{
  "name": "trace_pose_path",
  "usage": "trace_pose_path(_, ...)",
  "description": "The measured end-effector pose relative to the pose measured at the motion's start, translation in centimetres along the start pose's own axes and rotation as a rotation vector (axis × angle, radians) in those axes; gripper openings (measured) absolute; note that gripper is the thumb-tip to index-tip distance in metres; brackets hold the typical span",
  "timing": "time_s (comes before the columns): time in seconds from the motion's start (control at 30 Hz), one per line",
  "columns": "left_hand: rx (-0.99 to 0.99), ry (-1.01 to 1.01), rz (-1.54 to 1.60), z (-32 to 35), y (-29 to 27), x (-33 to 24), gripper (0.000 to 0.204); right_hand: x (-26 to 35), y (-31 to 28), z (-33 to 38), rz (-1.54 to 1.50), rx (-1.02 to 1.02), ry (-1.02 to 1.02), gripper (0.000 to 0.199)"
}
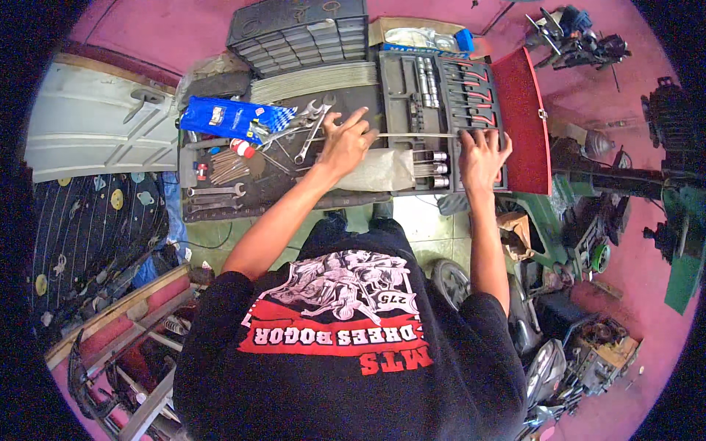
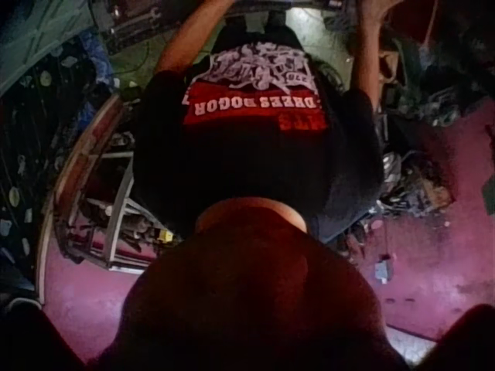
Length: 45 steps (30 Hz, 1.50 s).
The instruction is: The person repeatedly picks up thin metal rods from a workbench, measures them against a red tool case, and places them into a gray storage box. The person handles the rods one by one, ensuring they fit within the designated slots of the storage container.
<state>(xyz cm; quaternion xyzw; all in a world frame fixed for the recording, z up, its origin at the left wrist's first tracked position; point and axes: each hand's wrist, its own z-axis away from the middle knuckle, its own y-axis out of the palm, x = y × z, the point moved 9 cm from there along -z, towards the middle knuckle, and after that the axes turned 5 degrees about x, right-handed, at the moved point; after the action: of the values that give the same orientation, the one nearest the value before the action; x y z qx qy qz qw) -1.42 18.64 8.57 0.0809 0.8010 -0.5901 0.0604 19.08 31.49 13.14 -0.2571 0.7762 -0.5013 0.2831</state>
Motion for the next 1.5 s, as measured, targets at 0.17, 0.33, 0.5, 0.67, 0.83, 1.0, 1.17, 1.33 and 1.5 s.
trace_pose_path(0.17, -0.041, 0.040, 0.061, -1.0, 1.2, -4.1, 0.016, -4.1, -1.7, 2.3, 0.073, 0.021, 0.063, 0.026)
trace_pose_path(0.33, -0.015, 0.085, 0.141, -2.8, 2.3, -9.0, 0.017, -8.8, -3.5, 4.1, 0.141, 0.003, 0.146, 0.033)
trace_pose_path(0.5, -0.041, 0.133, 0.169, -4.5, 3.0, -13.1, 0.019, -13.1, -4.9, 6.5, 0.226, 0.014, 0.138, 0.029)
trace_pose_path(0.67, -0.092, 0.196, 0.235, -6.3, 3.4, -16.7, 0.022, -16.6, -7.1, 8.0, 0.263, 0.032, 0.144, 0.034)
trace_pose_path(0.83, -0.169, 0.248, 0.227, -7.9, 3.4, -20.0, 0.021, -19.3, -8.8, 9.0, 0.307, 0.013, 0.203, 0.028)
trace_pose_path(1.0, -0.175, 0.261, 0.197, -8.4, 4.0, -21.7, 0.020, -20.8, -9.3, 9.7, 0.373, -0.055, 0.276, 0.025)
trace_pose_path(1.17, -0.155, 0.229, 0.205, -8.0, 4.4, -21.2, 0.019, -20.2, -8.7, 9.1, 0.352, -0.014, 0.279, 0.025)
trace_pose_path(1.33, -0.118, 0.172, 0.239, -7.6, 4.9, -19.5, 0.018, -19.5, -7.1, 8.7, 0.261, -0.046, 0.233, 0.035)
trace_pose_path(1.5, -0.114, 0.114, 0.220, -6.9, 4.8, -17.9, 0.018, -18.2, -6.2, 8.1, 0.221, 0.012, 0.141, 0.043)
